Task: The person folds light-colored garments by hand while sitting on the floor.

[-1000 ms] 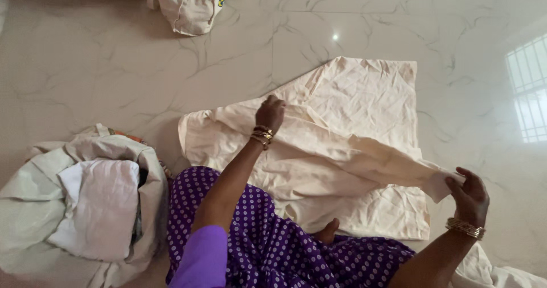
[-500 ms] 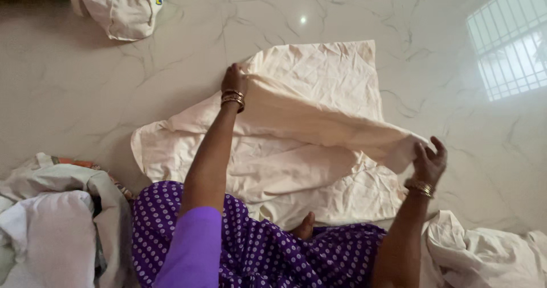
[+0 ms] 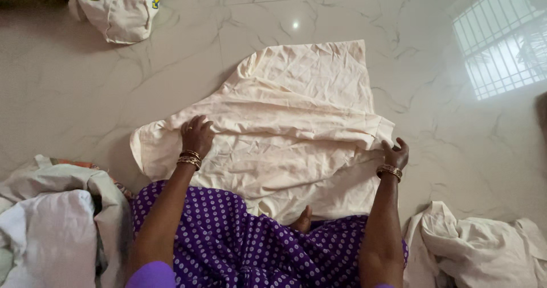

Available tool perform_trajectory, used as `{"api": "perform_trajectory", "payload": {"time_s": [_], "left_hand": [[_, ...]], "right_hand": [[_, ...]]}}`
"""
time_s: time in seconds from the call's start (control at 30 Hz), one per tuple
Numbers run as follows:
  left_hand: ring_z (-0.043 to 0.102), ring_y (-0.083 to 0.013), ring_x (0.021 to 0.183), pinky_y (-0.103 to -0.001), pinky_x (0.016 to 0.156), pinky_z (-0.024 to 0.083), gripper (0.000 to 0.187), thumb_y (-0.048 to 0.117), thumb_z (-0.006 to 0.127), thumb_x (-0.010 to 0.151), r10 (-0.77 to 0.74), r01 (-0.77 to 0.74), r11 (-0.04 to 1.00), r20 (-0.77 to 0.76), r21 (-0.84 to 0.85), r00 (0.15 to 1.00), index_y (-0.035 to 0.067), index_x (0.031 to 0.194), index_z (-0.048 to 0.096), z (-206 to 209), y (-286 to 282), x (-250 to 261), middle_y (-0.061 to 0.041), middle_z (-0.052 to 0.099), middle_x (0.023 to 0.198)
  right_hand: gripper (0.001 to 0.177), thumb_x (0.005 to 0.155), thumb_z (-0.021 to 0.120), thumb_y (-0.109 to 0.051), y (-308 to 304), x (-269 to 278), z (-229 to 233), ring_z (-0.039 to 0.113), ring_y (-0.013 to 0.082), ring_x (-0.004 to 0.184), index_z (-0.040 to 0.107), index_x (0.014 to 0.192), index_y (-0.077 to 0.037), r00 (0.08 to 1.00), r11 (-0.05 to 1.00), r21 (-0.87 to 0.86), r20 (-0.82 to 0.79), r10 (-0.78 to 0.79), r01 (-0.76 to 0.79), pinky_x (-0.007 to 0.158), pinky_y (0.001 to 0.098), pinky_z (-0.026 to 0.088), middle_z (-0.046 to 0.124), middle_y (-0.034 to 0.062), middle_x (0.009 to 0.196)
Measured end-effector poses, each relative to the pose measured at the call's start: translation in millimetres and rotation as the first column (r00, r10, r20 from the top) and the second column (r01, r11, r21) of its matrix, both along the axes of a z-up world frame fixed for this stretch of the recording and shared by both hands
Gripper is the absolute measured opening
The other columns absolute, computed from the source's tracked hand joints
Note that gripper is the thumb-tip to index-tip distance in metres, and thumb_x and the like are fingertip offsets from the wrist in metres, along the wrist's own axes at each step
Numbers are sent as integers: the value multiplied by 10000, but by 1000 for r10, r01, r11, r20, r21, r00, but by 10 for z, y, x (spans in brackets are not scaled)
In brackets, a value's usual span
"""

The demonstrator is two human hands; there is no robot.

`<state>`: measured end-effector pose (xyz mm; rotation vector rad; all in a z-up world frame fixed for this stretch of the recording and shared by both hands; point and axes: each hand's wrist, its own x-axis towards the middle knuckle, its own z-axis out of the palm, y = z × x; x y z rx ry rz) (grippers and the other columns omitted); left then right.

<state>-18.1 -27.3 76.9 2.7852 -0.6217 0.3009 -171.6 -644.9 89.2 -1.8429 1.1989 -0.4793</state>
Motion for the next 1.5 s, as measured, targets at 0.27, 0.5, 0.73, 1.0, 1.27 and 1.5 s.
{"api": "perform_trajectory", "payload": {"time_s": [0.27, 0.5, 0.73, 1.0, 1.27, 1.5], "left_hand": [[464, -277, 1366, -570, 1132, 315, 522, 414, 679, 863, -156, 153, 986, -40, -61, 987, 153, 1311, 621, -346, -390, -1100, -109, 551, 1446], [374, -332, 1459, -651, 1144, 284, 640, 531, 674, 929, 532, -510, 847, -234, 150, 814, 209, 1445, 473, -340, 419, -805, -113, 384, 1590], [445, -390, 1428, -575, 1080, 464, 1087, 531, 833, 770, 771, -977, 186, -632, 106, 78, 219, 1582, 182, 176, 991, -377, -124, 374, 1598], [703, -395, 1078, -496, 866, 603, 364, 332, 734, 891, 799, -960, 278, -556, 4, 229, 76, 1151, 728, -277, 1465, 82, -213, 707, 1193], [663, -394, 1042, -502, 905, 530, 190, 118, 629, 967, 885, -885, 338, -212, -321, 415, 21, 1109, 709, -173, 2446, 696, -226, 696, 1110], [599, -477, 1023, -563, 883, 495, 520, 8, 681, 784, 759, -652, 607, 89, -455, 645, -101, 1275, 547, 77, 2615, 729, -313, 580, 1209]], "right_hand": [[733, 735, 937, -246, 115, -170, 105, 686, 178, 771, 606, 1354, -33, 979, 990, 132, -203, -30, 58, 659, 325, 573, 730, 142, 1000], [379, 801, 830, -194, 236, -247, 229, 594, 157, 625, 787, 1132, -15, 997, 950, 303, 23, -78, 68, 512, 307, 443, 725, 138, 887], [631, 816, 865, -293, 631, -297, 416, 618, 410, 1064, 565, 1347, -130, 927, 854, -455, -367, 79, -253, 859, 538, 515, 628, 260, 1215], [582, 853, 804, -281, 1427, -309, 46, 581, 341, 1283, 591, 1387, -187, 780, 522, -581, -426, 459, -624, 1017, 496, 508, 590, 106, 1450], [732, 861, 681, -553, 2554, -156, -366, 290, 377, 1497, 439, 1515, -329, 481, 400, -297, -709, 516, -867, 1133, 678, 282, 253, 90, 1674], [446, 915, 675, -293, 2718, -168, -437, 505, 358, 1303, 593, 1345, -213, 549, 346, -465, -429, 717, -815, 1026, 616, 421, 503, 122, 1517]]}}
